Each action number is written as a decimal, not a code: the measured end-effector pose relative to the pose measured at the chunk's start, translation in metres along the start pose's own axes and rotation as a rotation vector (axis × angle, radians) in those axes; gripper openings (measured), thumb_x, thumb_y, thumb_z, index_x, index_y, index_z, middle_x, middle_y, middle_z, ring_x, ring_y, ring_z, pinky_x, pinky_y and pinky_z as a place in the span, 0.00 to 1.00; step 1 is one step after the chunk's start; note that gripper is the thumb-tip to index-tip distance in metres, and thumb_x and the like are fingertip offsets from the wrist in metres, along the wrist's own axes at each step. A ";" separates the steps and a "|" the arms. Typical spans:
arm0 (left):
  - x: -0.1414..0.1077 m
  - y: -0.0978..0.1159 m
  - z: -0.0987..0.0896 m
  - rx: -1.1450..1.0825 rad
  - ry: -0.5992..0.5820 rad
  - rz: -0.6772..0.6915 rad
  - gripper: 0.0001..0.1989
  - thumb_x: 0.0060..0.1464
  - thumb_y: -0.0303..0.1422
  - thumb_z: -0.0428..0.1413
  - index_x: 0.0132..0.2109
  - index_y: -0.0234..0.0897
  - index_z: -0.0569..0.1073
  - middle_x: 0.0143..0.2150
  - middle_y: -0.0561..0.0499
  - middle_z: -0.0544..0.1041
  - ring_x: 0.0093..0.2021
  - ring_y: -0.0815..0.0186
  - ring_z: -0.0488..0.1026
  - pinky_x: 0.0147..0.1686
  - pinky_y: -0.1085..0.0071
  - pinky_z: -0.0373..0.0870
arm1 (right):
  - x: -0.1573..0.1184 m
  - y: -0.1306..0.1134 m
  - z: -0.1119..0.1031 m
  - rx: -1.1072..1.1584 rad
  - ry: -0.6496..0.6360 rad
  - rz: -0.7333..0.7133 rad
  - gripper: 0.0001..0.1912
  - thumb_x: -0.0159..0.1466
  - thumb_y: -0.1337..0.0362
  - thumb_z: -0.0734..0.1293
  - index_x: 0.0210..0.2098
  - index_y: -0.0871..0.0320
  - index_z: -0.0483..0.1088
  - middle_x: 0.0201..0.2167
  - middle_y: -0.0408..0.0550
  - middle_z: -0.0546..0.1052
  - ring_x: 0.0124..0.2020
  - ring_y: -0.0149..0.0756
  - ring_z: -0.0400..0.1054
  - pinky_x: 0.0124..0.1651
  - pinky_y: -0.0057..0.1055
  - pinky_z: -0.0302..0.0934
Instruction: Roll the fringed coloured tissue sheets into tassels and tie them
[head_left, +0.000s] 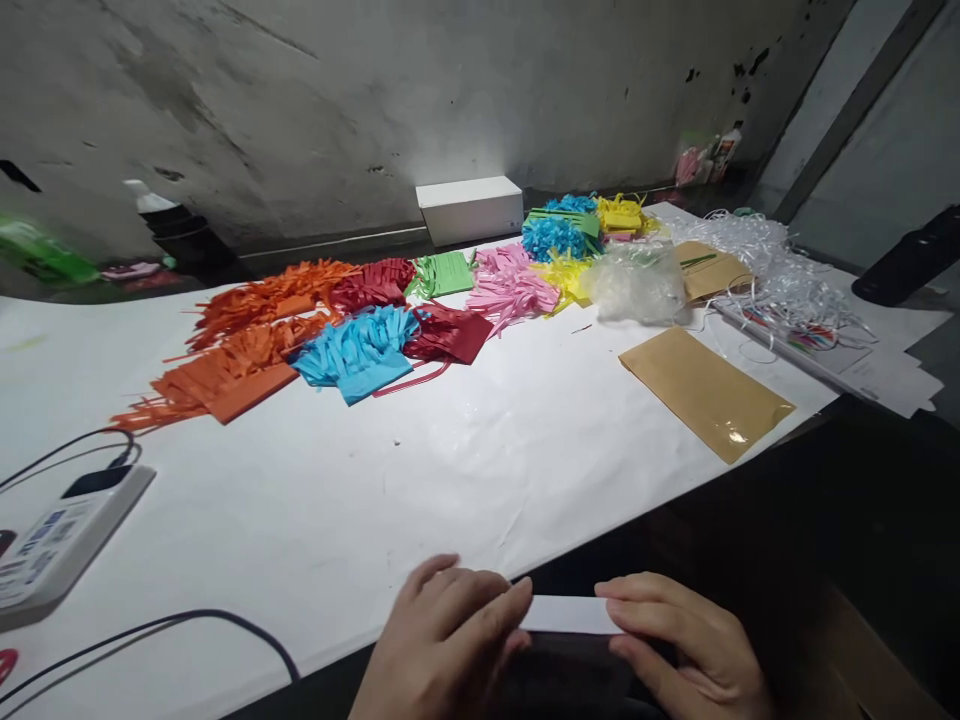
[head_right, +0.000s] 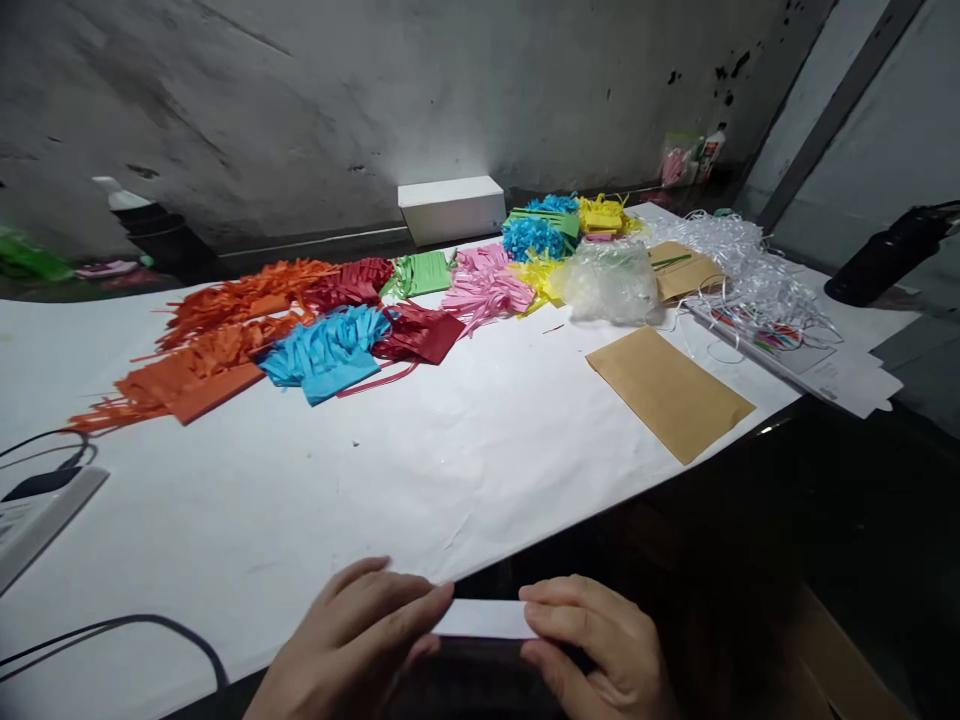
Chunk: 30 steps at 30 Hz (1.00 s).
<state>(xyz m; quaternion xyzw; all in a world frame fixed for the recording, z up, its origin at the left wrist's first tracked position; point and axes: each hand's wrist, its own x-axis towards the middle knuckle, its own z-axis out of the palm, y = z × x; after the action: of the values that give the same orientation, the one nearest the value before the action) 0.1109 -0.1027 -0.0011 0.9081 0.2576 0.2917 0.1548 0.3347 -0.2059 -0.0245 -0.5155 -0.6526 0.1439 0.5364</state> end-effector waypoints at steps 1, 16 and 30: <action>-0.003 -0.005 -0.004 -0.086 -0.050 0.002 0.12 0.67 0.30 0.52 0.54 0.41 0.75 0.40 0.47 0.79 0.36 0.66 0.77 0.40 0.68 0.75 | -0.002 0.002 0.002 0.028 0.019 0.019 0.11 0.64 0.70 0.70 0.46 0.55 0.76 0.42 0.49 0.82 0.40 0.39 0.79 0.43 0.28 0.76; 0.101 -0.131 0.000 -0.387 0.232 -0.722 0.20 0.51 0.47 0.57 0.32 0.32 0.81 0.30 0.45 0.83 0.33 0.57 0.78 0.33 0.68 0.71 | 0.083 0.021 0.105 -0.512 -0.539 -0.073 0.44 0.65 0.43 0.66 0.72 0.55 0.47 0.73 0.56 0.44 0.73 0.61 0.37 0.68 0.66 0.43; 0.088 -0.124 0.003 -0.399 0.334 -0.651 0.20 0.61 0.45 0.51 0.36 0.33 0.79 0.35 0.45 0.82 0.38 0.56 0.78 0.41 0.65 0.73 | 0.084 0.068 0.098 -0.446 -0.313 -0.434 0.45 0.66 0.45 0.66 0.73 0.53 0.42 0.72 0.55 0.53 0.71 0.54 0.47 0.69 0.53 0.51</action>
<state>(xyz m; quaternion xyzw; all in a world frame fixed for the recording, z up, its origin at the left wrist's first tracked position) 0.1270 0.0476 -0.0173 0.6717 0.4912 0.4152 0.3677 0.2956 -0.0714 -0.0665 -0.4410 -0.8366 -0.0423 0.3222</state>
